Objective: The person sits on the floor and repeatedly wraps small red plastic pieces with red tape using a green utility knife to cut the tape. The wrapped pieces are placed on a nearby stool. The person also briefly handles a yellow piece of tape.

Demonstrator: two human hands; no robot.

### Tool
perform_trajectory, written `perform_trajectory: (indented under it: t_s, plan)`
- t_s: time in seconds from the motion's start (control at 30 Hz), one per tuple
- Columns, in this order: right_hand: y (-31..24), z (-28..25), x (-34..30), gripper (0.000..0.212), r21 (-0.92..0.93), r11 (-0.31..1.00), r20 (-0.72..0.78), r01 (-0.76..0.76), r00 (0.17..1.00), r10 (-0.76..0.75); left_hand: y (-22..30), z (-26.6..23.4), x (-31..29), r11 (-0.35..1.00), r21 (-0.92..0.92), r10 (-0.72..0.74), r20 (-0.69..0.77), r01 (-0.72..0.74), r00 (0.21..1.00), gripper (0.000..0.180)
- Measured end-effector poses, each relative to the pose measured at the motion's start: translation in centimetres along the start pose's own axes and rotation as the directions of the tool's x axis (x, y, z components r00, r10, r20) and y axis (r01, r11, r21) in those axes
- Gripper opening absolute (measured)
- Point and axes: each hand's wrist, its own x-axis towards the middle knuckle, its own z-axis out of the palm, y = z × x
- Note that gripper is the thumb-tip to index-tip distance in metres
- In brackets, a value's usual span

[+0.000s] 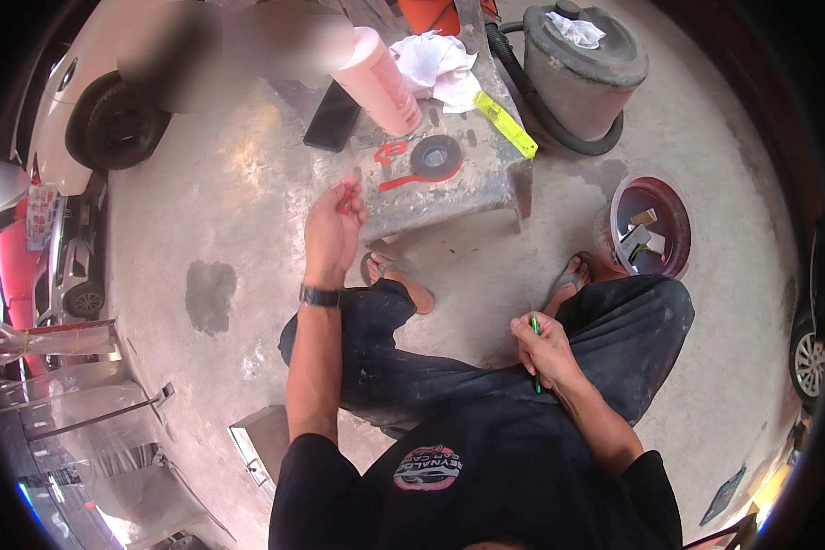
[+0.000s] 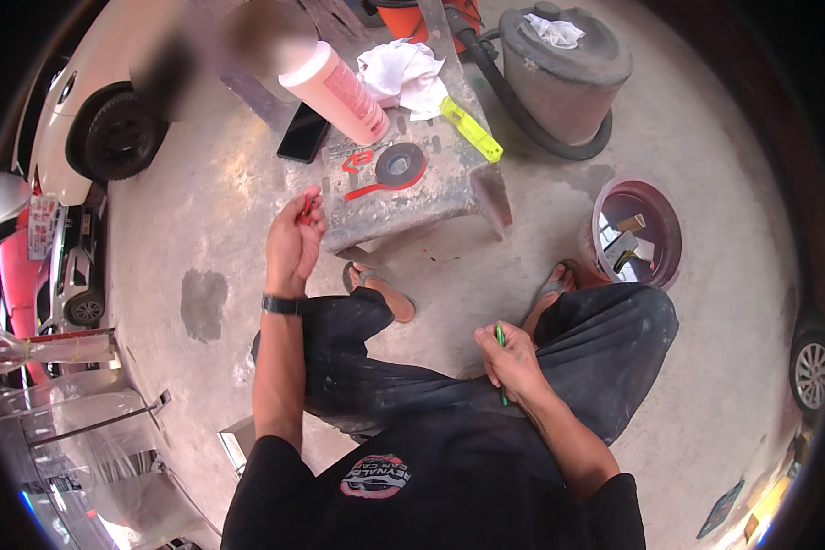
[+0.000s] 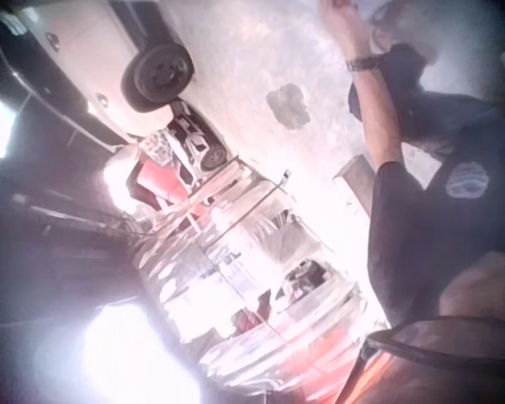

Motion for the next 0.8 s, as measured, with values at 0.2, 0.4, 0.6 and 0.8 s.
perform_trajectory:
  t_s: [0.2, 0.4, 0.6, 0.8]
  plan:
    - [0.9, -0.5, -0.1, 0.030, 0.045, 0.999, -0.001, 0.026, 1.000, -0.026, -1.1, -0.7, 7.9, 0.822, 0.558, 0.137, -0.004, -0.111, 0.991, 0.026]
    - [1.5, -1.3, -0.2, 0.030, 0.073, 0.996, -0.029, 0.051, 0.998, -0.049, -1.3, 0.7, 9.8, 0.132, 0.967, 0.396, 0.151, -0.219, 0.906, 0.024]
    - [0.9, -1.3, -0.7, 0.031, 0.141, 0.989, -0.064, 0.044, 0.997, -0.035, -0.7, -0.8, 9.4, 0.213, 0.946, 0.459, 0.122, -0.243, 0.880, 0.026]
    - [-1.3, -2.3, -2.2, 0.034, -0.001, 0.997, -0.074, 0.071, 0.995, -0.071, 0.0, 0.3, 7.9, 0.223, 0.891, 0.554, 0.217, -0.394, 0.804, 0.025]
